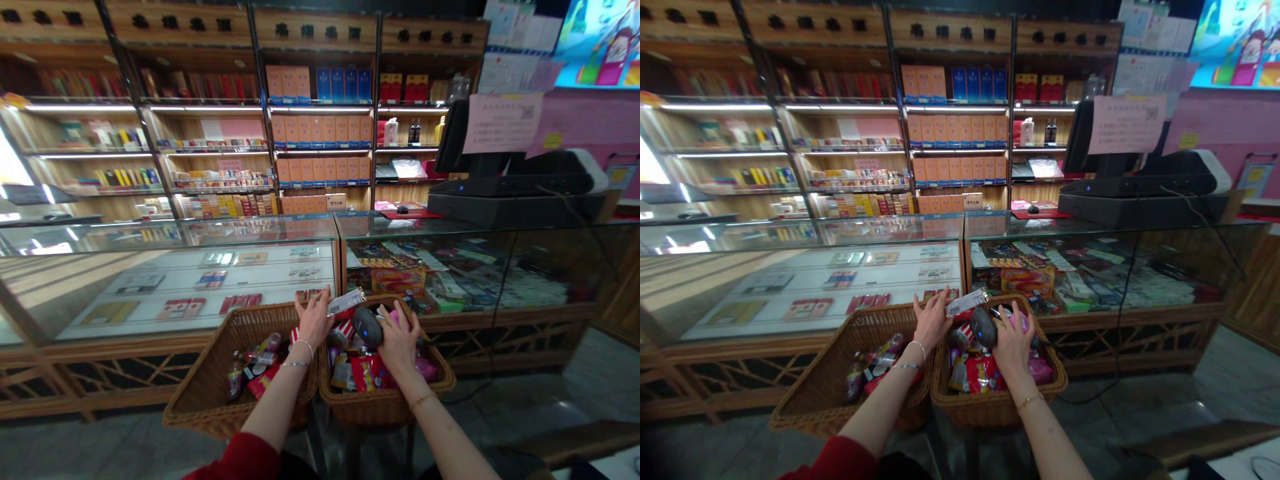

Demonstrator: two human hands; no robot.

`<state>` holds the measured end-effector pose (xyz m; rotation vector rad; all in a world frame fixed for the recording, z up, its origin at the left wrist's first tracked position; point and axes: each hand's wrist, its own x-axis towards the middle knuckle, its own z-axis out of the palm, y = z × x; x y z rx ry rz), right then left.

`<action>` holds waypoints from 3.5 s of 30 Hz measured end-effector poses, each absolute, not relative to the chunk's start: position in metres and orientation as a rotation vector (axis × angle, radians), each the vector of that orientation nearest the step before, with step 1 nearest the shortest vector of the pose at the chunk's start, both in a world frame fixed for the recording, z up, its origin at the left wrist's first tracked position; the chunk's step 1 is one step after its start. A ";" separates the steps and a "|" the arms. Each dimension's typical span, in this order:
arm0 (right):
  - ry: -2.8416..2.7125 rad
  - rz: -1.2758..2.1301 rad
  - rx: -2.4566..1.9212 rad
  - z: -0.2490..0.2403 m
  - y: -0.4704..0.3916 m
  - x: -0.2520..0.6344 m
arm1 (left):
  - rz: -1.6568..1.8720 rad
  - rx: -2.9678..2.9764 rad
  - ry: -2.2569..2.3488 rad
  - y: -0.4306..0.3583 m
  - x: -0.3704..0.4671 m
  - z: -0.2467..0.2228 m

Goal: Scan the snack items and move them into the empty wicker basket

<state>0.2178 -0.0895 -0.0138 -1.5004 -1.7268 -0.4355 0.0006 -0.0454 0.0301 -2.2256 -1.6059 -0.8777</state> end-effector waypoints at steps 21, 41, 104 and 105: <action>-1.776 -0.413 -1.388 0.005 -0.089 0.196 | -0.801 -2.066 -1.754 -0.082 -0.066 0.035; -1.881 -0.384 -1.364 0.014 -0.093 0.169 | -0.821 -1.959 -1.923 -0.123 -0.130 0.034; -1.756 -0.335 -1.632 -0.013 -0.061 0.243 | -0.068 -2.108 -1.651 0.030 0.036 -0.002; -1.757 -0.340 -1.631 -0.013 -0.061 0.243 | -0.074 -2.106 -1.650 0.030 0.036 -0.001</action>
